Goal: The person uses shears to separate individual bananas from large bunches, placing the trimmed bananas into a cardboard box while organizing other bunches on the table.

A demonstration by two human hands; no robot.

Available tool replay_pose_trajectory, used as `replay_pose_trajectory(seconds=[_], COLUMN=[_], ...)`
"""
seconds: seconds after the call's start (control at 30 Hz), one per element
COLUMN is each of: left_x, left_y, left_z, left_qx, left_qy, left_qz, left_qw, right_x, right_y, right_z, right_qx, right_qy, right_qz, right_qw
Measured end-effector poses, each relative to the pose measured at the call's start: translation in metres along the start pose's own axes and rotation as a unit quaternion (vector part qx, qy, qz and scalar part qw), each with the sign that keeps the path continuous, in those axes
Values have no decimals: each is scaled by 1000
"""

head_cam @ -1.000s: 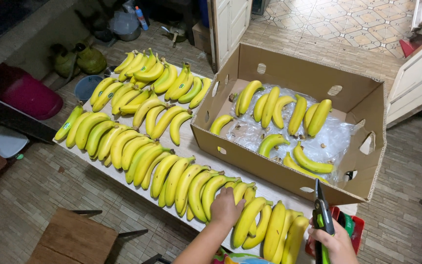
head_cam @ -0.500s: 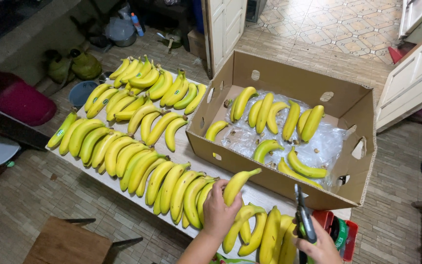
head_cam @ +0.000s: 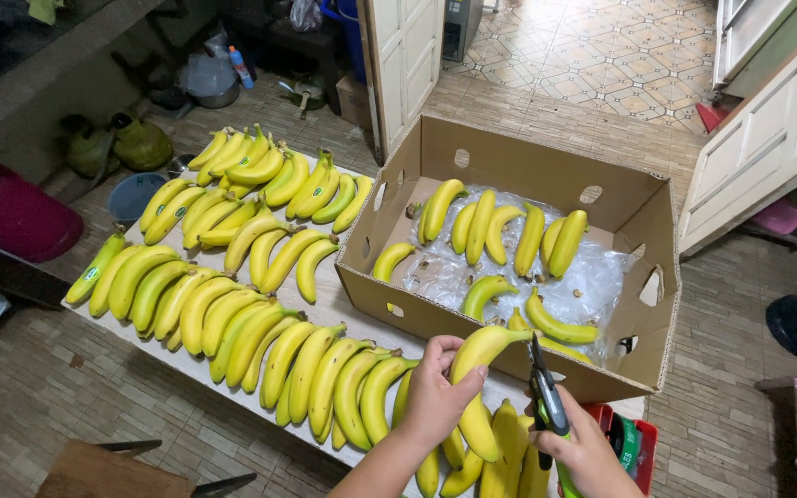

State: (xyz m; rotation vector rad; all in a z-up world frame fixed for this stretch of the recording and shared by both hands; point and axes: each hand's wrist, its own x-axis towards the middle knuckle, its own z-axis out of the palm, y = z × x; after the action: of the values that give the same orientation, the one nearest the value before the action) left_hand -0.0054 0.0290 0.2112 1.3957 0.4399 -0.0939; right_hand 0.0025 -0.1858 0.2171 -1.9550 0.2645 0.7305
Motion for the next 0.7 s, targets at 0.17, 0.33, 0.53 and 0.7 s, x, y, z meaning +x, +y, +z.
replay_pose_trajectory(seconds=[0.17, 0.33, 0.53, 0.7], left_x=[0, 1, 4, 37], left_y=[14, 35, 67, -27], left_z=[6, 10, -16, -70], left_qx=[34, 101, 157, 400], left_qy=[-15, -39, 14, 105], left_qz=[-8, -8, -45, 23], left_qw=[999, 994, 986, 910], right_x=[9, 24, 23, 32], right_y=[10, 28, 29, 61], right_z=[-2, 0, -14, -19], right_qx=[36, 86, 31, 63], right_qy=[25, 75, 121, 113], right_qz=[-45, -88, -68, -77], right_qw=[998, 990, 990, 989])
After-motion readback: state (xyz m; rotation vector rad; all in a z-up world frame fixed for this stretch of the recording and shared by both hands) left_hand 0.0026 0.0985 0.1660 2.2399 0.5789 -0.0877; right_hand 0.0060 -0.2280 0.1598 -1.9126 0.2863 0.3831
